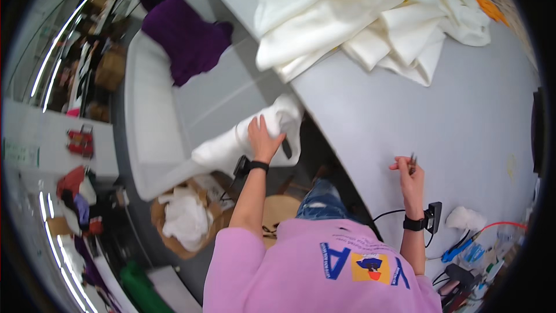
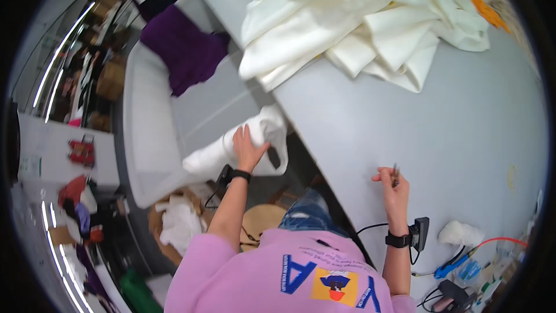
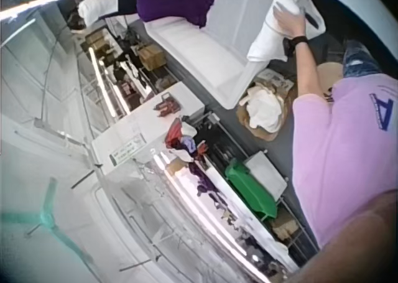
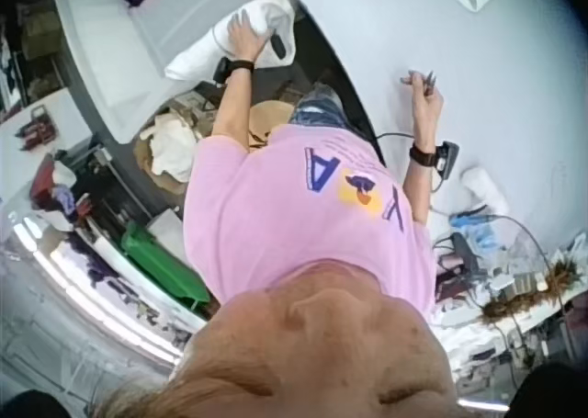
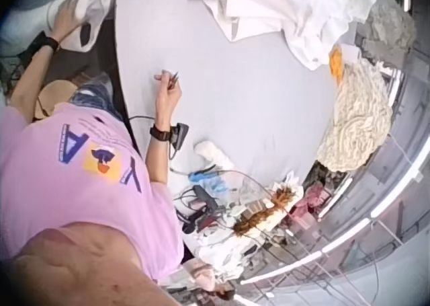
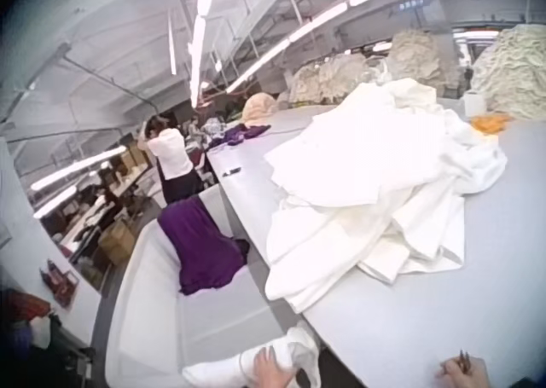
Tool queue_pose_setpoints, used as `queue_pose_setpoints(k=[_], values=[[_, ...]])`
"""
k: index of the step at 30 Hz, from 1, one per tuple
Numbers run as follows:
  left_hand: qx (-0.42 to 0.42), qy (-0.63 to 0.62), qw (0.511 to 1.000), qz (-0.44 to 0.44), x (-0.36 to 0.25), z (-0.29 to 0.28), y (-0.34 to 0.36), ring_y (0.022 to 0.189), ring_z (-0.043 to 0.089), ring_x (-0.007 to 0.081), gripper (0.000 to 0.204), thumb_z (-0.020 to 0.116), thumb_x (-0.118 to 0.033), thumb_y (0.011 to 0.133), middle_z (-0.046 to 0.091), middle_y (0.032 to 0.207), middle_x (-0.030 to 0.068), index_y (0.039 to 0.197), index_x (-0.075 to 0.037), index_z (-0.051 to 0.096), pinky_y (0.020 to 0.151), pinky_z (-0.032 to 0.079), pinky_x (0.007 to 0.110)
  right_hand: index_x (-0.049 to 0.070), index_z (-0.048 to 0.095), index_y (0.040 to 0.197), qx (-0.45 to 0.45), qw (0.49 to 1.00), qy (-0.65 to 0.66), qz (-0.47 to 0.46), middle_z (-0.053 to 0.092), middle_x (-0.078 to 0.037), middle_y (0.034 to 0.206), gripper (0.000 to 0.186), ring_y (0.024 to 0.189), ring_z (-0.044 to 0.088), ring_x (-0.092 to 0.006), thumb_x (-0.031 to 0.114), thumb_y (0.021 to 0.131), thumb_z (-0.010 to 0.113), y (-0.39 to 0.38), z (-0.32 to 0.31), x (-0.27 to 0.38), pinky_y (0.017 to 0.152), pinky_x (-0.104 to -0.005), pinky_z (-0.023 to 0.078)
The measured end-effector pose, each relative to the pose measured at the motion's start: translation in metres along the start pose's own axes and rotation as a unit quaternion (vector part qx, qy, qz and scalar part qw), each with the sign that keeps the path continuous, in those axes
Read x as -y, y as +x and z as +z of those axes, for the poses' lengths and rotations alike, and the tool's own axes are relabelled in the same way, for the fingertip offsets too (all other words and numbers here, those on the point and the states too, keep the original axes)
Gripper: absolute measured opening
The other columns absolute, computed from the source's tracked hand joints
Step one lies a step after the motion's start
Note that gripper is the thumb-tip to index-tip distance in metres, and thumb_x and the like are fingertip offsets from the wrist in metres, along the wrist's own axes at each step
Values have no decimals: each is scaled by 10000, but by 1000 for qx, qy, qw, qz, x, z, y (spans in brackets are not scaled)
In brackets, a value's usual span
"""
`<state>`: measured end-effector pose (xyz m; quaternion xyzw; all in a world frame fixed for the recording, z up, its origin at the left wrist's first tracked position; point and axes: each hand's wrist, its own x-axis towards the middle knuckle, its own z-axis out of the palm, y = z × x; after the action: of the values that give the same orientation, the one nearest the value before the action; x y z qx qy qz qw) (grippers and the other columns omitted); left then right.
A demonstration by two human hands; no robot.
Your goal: Inspecting, trimming threads, and using a hair dryer to finish white vests with gold buttons.
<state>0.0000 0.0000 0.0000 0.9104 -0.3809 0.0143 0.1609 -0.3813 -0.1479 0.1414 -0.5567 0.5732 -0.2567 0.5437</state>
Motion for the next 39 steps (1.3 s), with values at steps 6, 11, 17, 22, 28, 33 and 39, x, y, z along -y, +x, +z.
queue_pose_setpoints(k=[6, 11, 17, 22, 28, 33, 39], values=[[14, 35, 995, 90, 36, -11, 44, 887, 507, 329, 405, 624, -89, 689, 525, 934, 123, 1093, -63, 603, 745, 419, 468, -15, 650, 953, -9, 997, 12, -76, 665, -25, 726, 285, 634, 472, -40, 253, 927, 558, 62, 34, 69, 602, -224, 372], [39, -59, 987, 146, 23, -27, 10, 820, 513, 331, 314, 578, 11, 697, 518, 838, 136, 1003, -33, 631, 717, 428, 438, -15, 652, 942, -56, 991, 28, -120, 664, -17, 724, 276, 612, 442, -39, 244, 920, 560, 108, 34, 116, 578, -229, 356], [137, -55, 978, 147, 32, -18, 4, 861, 526, 360, 483, 633, -47, 687, 532, 924, 172, 1164, -32, 554, 761, 437, 442, -18, 653, 937, -87, 974, 82, -193, 672, -20, 744, 286, 640, 466, -44, 259, 893, 596, 210, 63, 193, 566, -232, 367], [215, -120, 944, 220, 54, 0, 11, 1109, 519, 385, 692, 750, -308, 728, 505, 1250, 233, 1276, 0, 461, 903, 445, 420, -37, 636, 954, -154, 948, 84, -264, 683, -74, 807, 341, 725, 564, -111, 283, 839, 659, 291, 117, 256, 627, -275, 440], [334, -185, 924, 18, 48, -33, 18, 971, 623, 304, 445, 709, -308, 772, 630, 1089, 179, 1111, -34, 618, 839, 489, 381, -84, 605, 939, -76, 966, 147, -199, 647, -127, 815, 386, 704, 592, -185, 260, 795, 703, 347, 153, 275, 641, -311, 469], [239, -227, 944, -13, 20, -74, 48, 763, 675, 257, 305, 687, -224, 797, 687, 896, 135, 1027, -24, 665, 691, 529, 349, -26, 630, 941, -19, 932, 288, -219, 593, 25, 718, 304, 533, 468, -45, 244, 822, 704, 275, 105, 273, 446, -211, 335], [30, -329, 939, 92, -55, -142, 120, 1089, 568, 264, 525, 728, -103, 745, 537, 1262, 158, 1227, -23, 537, 797, 507, 352, -58, 601, 1035, -85, 925, 275, -249, 649, -66, 927, 285, 791, 606, -109, 148, 844, 643, 159, -4, 213, 690, -239, 486]])
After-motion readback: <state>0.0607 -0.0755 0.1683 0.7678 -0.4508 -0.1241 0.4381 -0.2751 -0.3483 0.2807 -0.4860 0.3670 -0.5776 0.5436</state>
